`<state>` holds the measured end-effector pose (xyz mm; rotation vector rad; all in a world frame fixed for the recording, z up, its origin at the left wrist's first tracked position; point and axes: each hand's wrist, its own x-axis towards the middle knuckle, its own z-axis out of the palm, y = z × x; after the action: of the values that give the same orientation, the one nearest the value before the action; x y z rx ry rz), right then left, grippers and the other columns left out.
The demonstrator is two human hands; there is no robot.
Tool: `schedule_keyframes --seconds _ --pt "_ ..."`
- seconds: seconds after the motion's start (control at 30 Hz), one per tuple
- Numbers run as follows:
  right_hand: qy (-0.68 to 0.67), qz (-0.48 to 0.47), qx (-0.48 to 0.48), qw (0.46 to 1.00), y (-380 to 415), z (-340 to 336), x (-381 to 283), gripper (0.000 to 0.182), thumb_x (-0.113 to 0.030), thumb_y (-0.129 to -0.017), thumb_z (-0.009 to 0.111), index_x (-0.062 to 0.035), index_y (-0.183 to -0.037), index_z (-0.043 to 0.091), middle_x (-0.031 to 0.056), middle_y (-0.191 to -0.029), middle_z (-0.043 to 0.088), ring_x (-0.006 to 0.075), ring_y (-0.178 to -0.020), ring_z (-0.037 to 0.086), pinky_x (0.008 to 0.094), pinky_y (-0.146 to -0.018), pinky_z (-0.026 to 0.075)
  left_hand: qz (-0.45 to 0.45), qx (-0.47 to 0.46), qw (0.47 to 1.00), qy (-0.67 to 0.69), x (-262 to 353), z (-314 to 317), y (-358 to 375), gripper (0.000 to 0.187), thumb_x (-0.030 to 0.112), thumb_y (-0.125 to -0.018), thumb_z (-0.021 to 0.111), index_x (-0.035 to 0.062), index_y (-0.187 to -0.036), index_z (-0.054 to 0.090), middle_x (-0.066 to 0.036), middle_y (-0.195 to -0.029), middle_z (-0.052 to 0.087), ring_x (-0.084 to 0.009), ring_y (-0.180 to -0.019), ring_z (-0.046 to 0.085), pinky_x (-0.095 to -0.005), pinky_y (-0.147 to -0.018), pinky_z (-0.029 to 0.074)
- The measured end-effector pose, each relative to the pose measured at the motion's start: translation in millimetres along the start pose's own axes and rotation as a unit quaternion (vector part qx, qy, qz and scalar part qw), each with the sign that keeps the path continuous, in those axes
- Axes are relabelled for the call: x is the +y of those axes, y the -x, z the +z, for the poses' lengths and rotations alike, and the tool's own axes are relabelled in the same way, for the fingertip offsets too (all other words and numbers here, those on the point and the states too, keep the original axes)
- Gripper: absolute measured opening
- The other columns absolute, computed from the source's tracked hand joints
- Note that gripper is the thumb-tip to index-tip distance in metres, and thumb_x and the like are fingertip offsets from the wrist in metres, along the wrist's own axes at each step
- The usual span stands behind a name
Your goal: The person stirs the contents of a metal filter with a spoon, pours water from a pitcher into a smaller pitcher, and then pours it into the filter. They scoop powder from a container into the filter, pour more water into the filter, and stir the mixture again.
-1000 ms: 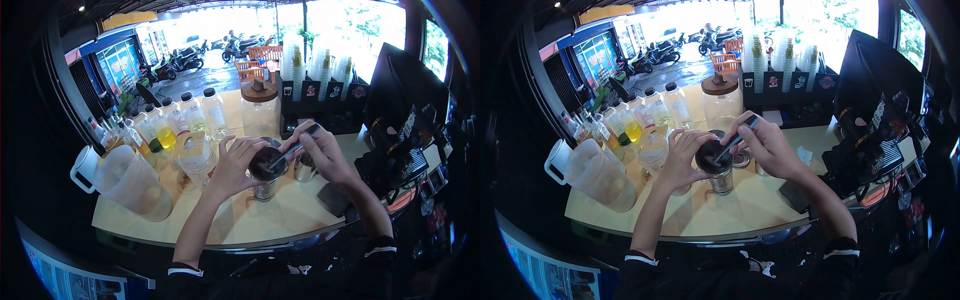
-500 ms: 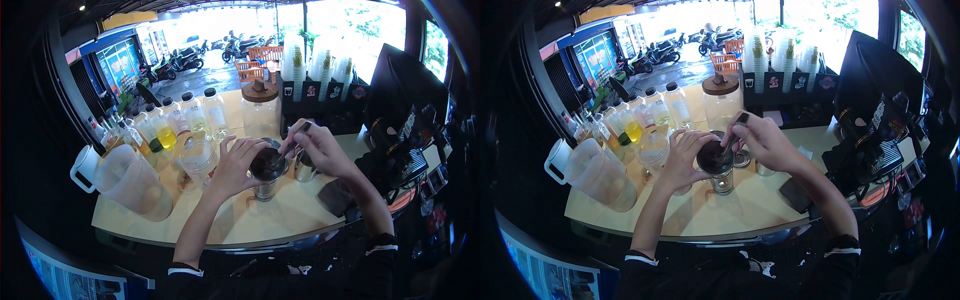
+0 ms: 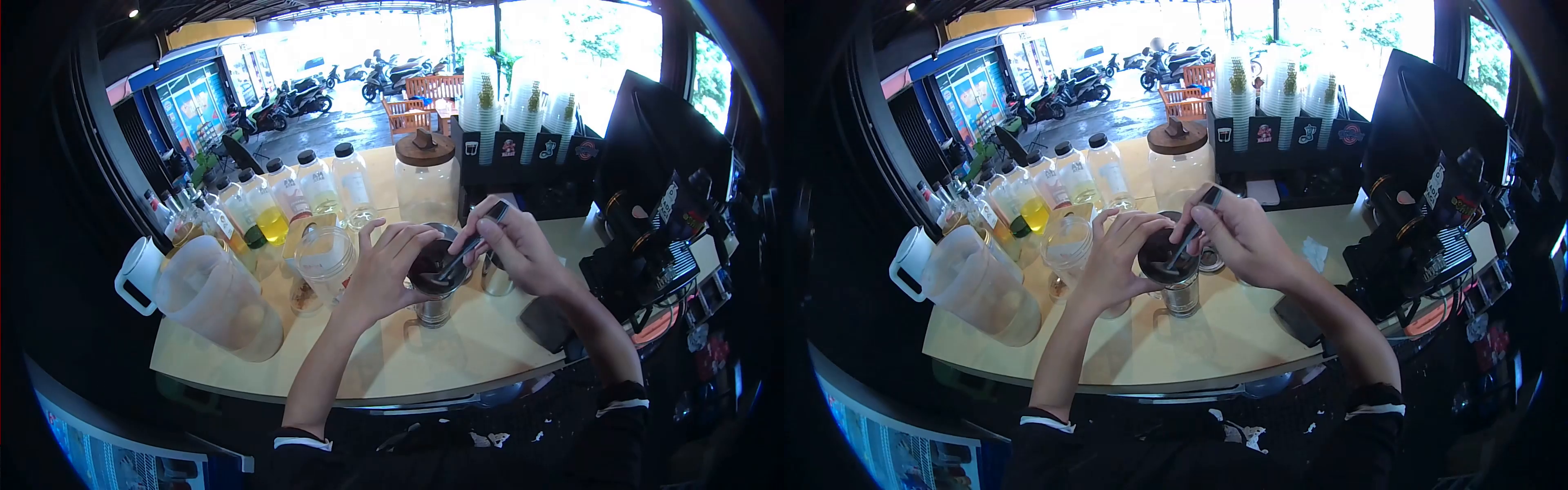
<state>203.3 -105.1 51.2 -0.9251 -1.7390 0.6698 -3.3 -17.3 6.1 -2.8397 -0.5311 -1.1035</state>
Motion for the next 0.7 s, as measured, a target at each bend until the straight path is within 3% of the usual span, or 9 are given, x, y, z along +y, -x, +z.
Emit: schedule_keyframes --seconds 0.13,0.23,0.3,0.33,0.5,0.6,0.7 --pt "0.022 0.012 0.016 1.0 0.3 -2.9 5.1 0.019 -0.012 -0.101 0.039 0.0008 -0.096 0.053 0.0062 -0.086 0.067 0.0083 -0.074 0.063 0.0249 -0.068 0.051 0.004 0.0 1.0 -0.009 -0.7 1.3 0.4 0.081 0.035 -0.052 0.085 0.0145 -0.123 0.052 0.0 -0.121 0.057 -0.0205 -0.116 0.052 -0.0487 -0.105 0.026" --pt "-0.085 -0.029 0.05 0.995 5.0 1.2 4.8 0.018 -0.012 -0.101 0.039 0.0 -0.099 0.051 0.0069 -0.089 0.067 0.0084 -0.076 0.063 0.0251 -0.07 0.051 -0.001 -0.005 1.0 -0.009 -3.6 2.5 0.9 0.081 0.037 -0.055 0.085 0.0164 -0.125 0.049 0.001 -0.122 0.055 -0.0178 -0.117 0.051 -0.0489 -0.106 0.025" --pt "0.04 -0.001 0.002 0.999 11.8 2.7 3.3 0.016 -0.012 -0.101 0.038 -0.001 -0.102 0.049 0.0088 -0.092 0.067 0.009 -0.078 0.063 0.0255 -0.071 0.052 -0.002 0.003 1.0 -0.005 -2.9 2.5 0.4 0.081 0.036 -0.053 0.085 0.0157 -0.124 0.051 0.001 -0.121 0.056 -0.019 -0.116 0.052 -0.0485 -0.105 0.026" --pt "0.04 0.0 0.002 0.999 12.7 1.0 4.0 0.016 -0.012 -0.101 0.038 -0.001 -0.102 0.049 0.0088 -0.092 0.067 0.009 -0.078 0.063 0.0255 -0.071 0.052 -0.004 0.011 1.0 -0.002 -2.3 2.2 0.5 0.082 0.035 -0.05 0.086 0.015 -0.122 0.052 0.0 -0.12 0.058 -0.0202 -0.115 0.052 -0.0482 -0.105 0.027" --pt "-0.117 0.012 0.015 0.993 16.0 -6.8 2.9 0.017 -0.016 -0.102 0.037 -0.0025 -0.103 0.048 0.0108 -0.094 0.066 0.0097 -0.081 0.063 0.0254 -0.073 0.052 -0.001 0.011 1.0 -0.001 -0.7 -0.4 0.0 0.081 0.034 -0.051 0.086 0.0155 -0.122 0.052 0.0 -0.12 0.058 -0.0202 -0.115 0.053 -0.0475 -0.105 0.027" --pt "-0.004 0.011 -0.004 1.0 15.4 -6.0 11.0 0.02 -0.02 -0.103 0.036 -0.0034 -0.103 0.048 0.0107 -0.094 0.066 0.0105 -0.082 0.063 0.0255 -0.073 0.052 0.005 0.003 1.0 -0.006 -1.0 0.8 -0.2 0.08 0.035 -0.053 0.085 0.0161 -0.123 0.051 0.001 -0.12 0.057 -0.0192 -0.115 0.052 -0.0476 -0.105 0.027" --pt "-0.076 0.013 0.005 0.997 12.6 -11.5 4.2 0.019 -0.019 -0.103 0.037 -0.0032 -0.104 0.047 0.0109 -0.095 0.066 0.011 -0.082 0.064 0.0258 -0.073 0.052 0.009 0.0 1.0 -0.009 0.6 -0.3 -1.8 0.08 0.036 -0.055 0.085 0.0167 -0.123 0.05 0.001 -0.12 0.055 -0.0181 -0.115 0.052 -0.048 -0.106 0.027"
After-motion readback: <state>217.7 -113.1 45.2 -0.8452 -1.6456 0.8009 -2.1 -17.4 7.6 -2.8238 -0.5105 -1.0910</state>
